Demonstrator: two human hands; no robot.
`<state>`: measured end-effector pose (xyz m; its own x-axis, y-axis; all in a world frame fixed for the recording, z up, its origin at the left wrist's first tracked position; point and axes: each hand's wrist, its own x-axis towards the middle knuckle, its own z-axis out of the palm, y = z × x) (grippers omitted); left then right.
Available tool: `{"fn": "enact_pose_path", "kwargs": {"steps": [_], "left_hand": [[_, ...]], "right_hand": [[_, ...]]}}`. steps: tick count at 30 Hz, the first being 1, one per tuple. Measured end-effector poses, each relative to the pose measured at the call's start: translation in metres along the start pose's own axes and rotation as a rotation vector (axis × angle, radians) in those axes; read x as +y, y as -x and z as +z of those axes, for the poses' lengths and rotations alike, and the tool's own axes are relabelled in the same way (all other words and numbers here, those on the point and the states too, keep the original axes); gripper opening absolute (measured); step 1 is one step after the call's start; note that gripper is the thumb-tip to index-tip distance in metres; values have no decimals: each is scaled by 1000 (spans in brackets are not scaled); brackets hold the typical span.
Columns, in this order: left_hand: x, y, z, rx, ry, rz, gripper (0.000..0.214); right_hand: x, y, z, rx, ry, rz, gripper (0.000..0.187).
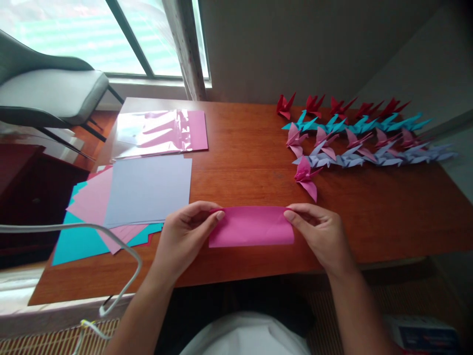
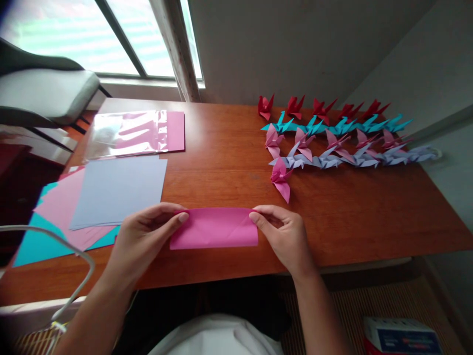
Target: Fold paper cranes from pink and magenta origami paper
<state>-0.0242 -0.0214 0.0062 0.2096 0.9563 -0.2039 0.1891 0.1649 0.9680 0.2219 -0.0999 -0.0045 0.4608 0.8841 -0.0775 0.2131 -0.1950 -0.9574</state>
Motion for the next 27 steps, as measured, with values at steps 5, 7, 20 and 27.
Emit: {"fn": "enact_pose_path", "kwargs": {"steps": [5, 7, 20, 27], "left_hand": [[-5, -4, -1, -42, -78, 53, 18], [-7, -4, -1, -64, -140, 97, 16], [2, -19, -2, -187, -1074, 434, 21], [9, -18, 4, -214, -1210, 348, 22]], "right_hand": [[5, -5, 5, -50, -21, -7, 13], [7, -7, 5, -58, 0, -25, 13], [10, -18, 6, -167, 480, -338, 10], [8, -22, 6, -216, 553, -309, 9]]}}
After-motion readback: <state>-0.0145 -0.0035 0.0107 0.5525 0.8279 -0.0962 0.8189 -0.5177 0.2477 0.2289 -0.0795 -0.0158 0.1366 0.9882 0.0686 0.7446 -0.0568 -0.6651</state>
